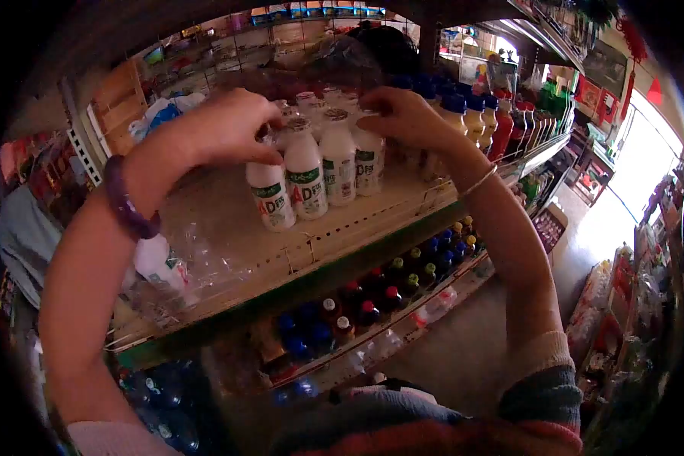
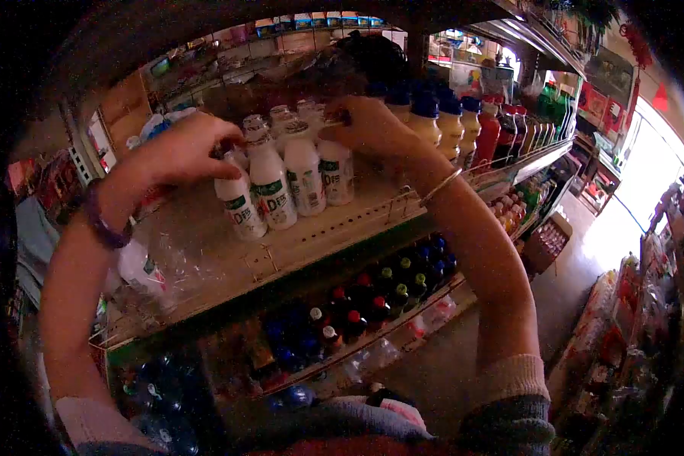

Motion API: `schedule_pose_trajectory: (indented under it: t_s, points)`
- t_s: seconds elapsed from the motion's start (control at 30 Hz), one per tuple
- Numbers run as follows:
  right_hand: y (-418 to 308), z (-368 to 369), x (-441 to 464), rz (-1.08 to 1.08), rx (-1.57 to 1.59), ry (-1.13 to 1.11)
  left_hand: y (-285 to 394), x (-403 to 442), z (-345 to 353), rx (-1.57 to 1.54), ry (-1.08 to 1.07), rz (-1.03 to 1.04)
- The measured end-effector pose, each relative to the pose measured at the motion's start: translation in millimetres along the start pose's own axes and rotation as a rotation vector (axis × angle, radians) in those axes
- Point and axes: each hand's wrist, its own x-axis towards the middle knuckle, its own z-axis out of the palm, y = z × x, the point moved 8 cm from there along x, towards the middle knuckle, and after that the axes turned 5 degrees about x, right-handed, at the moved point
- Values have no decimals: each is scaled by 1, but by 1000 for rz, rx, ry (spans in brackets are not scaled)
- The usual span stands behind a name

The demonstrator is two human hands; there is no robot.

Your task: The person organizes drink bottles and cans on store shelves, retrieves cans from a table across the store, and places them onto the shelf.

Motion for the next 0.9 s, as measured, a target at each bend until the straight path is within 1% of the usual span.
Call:
schedule_pose_trajectory:
  t_s: [0.07, 0.17, 0.23, 0.33, 0.43, 0.47, 0.57, 0.6, 0.67, 0.73, 0.77, 0.8, 0.83, 0.87, 0.9]
  points:
    - [5, 6, 3, 47, 109, -33, -6, 8, 17, 92, -63, 41]
    - [3, 5, 3, 9, 262, -7, -10, 6, 13, 29, -85, 22]
    - [-9, 4, 6, -6, 131, -37, -19, 3, 14, 11, -78, 50]
    - [-42, 10, 10, -108, 160, -8, -36, -20, 1, 6, -73, 5]
    - [-76, 29, 24, -166, 192, -77, -68, -52, -10, -58, -67, -93]
    - [-88, 35, 27, -168, 221, -50, -81, -67, -14, -44, -49, -185]
    - [-126, 63, 49, -190, 154, -128, -106, -108, -26, -2, 4, -295]
    - [-136, 73, 55, -222, 217, -129, -110, -122, -28, 43, 42, -268]
    - [-151, 97, 65, -279, 340, -131, -132, -153, -23, 9, 40, -355]
    - [-169, 120, 72, -299, 315, -166, -144, -178, -20, -26, -5, -452]
    - [-175, 132, 76, -305, 305, -184, -147, -188, -20, -30, 22, -433]
    - [-183, 139, 79, -375, 305, -175, -149, -198, -19, -35, 47, -412]
    - [-186, 149, 82, -368, 302, -185, -152, -206, -17, -39, 72, -390]
    - [-190, 158, 85, -362, 296, -193, -162, -216, -12, -103, 57, -467]
    - [-194, 165, 86, -354, 288, -200, -161, -222, -11, -90, 52, -477]
